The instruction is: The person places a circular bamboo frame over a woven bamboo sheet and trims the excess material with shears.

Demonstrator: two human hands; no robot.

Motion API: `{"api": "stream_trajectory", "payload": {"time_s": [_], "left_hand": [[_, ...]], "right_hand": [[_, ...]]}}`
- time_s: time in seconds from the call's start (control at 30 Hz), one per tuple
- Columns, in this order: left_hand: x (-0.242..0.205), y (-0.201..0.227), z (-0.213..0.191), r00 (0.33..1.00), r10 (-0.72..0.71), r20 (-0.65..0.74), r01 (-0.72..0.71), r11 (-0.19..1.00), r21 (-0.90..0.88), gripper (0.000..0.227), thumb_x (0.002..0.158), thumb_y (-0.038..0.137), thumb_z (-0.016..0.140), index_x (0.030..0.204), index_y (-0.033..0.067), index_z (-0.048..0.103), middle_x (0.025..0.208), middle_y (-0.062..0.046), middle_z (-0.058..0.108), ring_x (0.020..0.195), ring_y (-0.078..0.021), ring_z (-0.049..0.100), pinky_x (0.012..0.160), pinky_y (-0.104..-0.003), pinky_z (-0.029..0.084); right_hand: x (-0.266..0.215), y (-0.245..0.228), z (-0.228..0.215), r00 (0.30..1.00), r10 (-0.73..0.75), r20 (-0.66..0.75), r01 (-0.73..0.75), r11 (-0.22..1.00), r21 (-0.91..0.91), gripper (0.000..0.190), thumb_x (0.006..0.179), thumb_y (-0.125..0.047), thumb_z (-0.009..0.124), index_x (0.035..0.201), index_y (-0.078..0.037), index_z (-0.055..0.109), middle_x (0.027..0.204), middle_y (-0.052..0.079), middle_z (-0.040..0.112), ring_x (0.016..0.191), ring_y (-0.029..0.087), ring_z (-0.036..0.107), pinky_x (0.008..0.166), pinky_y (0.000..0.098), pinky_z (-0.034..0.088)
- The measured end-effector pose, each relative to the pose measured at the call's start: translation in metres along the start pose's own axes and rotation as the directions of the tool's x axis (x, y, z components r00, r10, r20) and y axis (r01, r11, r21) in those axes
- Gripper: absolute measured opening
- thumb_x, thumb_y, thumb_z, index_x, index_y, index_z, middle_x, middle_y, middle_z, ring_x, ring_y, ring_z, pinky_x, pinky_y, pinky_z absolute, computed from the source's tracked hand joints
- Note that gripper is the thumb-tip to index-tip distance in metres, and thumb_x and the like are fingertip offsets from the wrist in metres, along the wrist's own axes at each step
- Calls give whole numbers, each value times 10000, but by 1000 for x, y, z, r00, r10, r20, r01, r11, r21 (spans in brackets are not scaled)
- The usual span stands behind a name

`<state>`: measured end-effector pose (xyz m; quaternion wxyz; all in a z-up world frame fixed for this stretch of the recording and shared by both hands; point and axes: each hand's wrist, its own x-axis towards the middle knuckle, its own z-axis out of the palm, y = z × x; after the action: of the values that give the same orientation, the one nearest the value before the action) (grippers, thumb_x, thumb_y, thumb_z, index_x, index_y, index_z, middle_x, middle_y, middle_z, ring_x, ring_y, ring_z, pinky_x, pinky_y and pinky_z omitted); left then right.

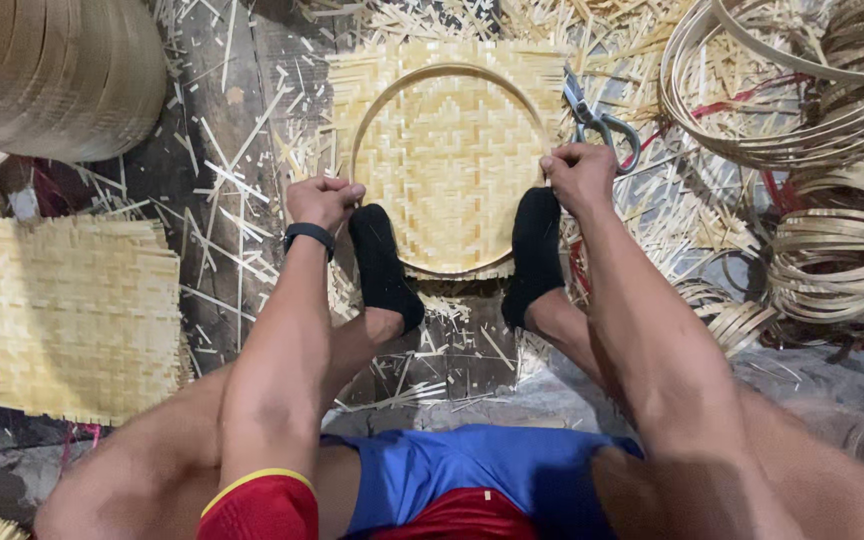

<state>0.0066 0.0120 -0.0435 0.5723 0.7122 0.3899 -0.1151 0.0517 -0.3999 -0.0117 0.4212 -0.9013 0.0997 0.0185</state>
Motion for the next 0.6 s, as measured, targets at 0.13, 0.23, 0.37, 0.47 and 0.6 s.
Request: {"api": "stream_trajectory", "payload": {"time_s": [0.13,0.23,0.37,0.47,0.6], "left_hand": [[-16,25,-6,999,8,53,-11,998,56,202,732,64,914,848,-13,767,758,-98,773,631,-142,740,563,-267,620],[-22,66,-9,993,43,107,-94,837,539,304,748,210,926,881,-14,769,829,-137,768,732,-220,745,673,-355,627],[-5,111,47,796,570,202,-547,536,643,561,801,331,854,1288,101,698,1384,-161,608,1318,-307,520,1152,-441,412],[25,129,103,349,832,432,-854,93,512,496,943,421,779,1323,108,718,1445,-171,551,1338,-400,443,1114,-540,353],[37,128,122,588,676,443,-802,417,428,363,1037,474,660,1298,238,749,1444,9,633,1317,-225,595,1123,-366,480]], "right_hand": [[-6,-25,-9,998,-49,43,51,997,-57,181,839,-149,820,953,-11,795,824,140,747,732,249,726,721,358,573],[-24,-64,-5,967,-254,-13,242,933,-265,388,842,-125,825,1179,31,712,1107,244,691,1033,390,652,924,459,528],[-90,-116,60,755,-467,460,618,741,-263,926,834,-432,713,1457,139,336,1532,364,323,1460,508,251,1201,620,147],[-133,-126,100,647,-471,600,746,555,-368,861,839,-429,656,1473,89,392,1538,329,335,1477,498,190,1167,707,87],[-125,-127,99,585,-662,469,789,331,-517,678,874,-333,682,1443,8,540,1539,235,412,1497,442,289,1225,680,195]]}}
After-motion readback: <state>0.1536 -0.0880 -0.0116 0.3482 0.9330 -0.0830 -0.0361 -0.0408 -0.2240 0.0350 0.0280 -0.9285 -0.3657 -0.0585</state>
